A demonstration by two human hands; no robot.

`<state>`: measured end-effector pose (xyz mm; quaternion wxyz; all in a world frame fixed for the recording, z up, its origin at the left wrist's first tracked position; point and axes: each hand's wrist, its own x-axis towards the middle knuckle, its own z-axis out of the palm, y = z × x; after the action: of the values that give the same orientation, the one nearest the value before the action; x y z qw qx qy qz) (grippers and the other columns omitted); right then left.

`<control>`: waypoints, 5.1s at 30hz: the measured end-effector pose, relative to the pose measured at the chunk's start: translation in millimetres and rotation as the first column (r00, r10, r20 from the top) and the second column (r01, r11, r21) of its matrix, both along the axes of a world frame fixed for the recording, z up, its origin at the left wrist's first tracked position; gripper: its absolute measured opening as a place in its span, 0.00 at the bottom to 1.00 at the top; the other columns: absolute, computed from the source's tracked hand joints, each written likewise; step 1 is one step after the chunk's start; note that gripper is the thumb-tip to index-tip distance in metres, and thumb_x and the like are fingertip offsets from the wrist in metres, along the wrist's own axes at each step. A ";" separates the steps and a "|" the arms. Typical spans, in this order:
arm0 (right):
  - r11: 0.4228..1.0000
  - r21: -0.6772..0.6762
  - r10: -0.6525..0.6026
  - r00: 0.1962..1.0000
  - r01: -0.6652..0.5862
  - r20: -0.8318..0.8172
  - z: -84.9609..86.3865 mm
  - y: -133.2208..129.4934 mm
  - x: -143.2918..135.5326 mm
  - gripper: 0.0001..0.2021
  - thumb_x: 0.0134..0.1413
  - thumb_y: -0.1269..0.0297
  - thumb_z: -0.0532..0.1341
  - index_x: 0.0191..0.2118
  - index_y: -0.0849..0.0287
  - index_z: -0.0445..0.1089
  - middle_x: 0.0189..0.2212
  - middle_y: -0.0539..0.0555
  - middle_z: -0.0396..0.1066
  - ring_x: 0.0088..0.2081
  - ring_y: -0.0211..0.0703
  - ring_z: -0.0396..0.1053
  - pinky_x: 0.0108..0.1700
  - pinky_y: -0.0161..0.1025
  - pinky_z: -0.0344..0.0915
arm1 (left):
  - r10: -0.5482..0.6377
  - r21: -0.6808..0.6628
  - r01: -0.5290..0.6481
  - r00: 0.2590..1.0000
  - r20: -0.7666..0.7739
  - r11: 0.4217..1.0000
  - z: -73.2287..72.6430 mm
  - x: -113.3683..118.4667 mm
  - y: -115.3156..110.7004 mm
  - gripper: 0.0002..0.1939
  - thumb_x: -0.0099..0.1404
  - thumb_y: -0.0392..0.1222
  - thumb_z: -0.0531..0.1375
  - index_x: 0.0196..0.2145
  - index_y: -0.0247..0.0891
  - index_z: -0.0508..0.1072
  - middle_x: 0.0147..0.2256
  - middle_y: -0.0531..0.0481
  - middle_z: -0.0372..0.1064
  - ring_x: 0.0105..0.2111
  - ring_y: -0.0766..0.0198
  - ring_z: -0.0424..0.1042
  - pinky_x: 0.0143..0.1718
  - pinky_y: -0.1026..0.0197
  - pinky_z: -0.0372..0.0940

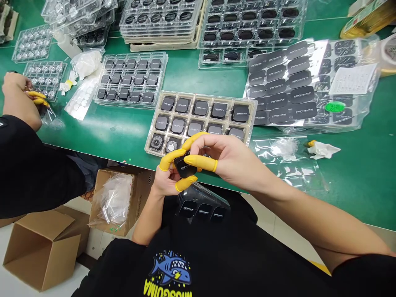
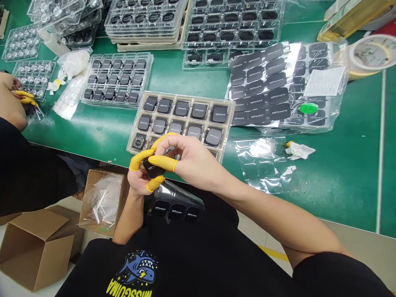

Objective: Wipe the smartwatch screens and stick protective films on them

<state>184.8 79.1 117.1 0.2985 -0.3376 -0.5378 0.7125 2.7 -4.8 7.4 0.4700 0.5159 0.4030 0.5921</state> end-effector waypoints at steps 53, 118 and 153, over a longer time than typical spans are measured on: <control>0.973 -0.120 0.199 0.980 -0.196 0.018 -17.8 -10.6 -8.3 0.19 0.54 0.46 0.80 0.40 0.56 0.83 0.36 0.52 0.82 0.33 0.43 0.75 0.35 0.40 0.74 | -0.077 -0.046 0.066 0.942 -0.326 0.997 14.3 -19.5 -7.2 0.30 0.65 0.62 0.76 0.56 0.40 0.85 0.27 0.51 0.82 0.23 0.60 0.77 0.25 0.60 0.74; 0.956 -0.199 0.244 0.962 -0.217 0.120 -55.2 -5.6 4.7 0.20 0.59 0.46 0.75 0.34 0.56 0.71 0.30 0.49 0.75 0.24 0.34 0.67 0.25 0.34 0.65 | -0.226 -0.480 0.336 0.935 0.273 0.810 25.0 13.2 -13.5 0.60 0.72 0.62 0.72 0.84 0.36 0.43 0.20 0.60 0.74 0.16 0.66 0.73 0.19 0.68 0.63; 1.000 0.014 -0.014 0.943 0.009 0.334 -47.4 9.0 49.7 0.25 0.55 0.36 0.76 0.40 0.55 0.77 0.30 0.50 0.74 0.30 0.42 0.67 0.34 0.40 0.63 | -0.335 -0.406 0.419 0.905 0.262 0.813 31.9 -30.7 -25.6 0.54 0.67 0.53 0.77 0.81 0.41 0.57 0.24 0.54 0.78 0.19 0.66 0.74 0.22 0.68 0.65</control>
<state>234.6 88.1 69.7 0.2093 -0.4547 -0.5829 0.6400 -28.0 -30.4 39.3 0.7192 0.4069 0.3751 0.4200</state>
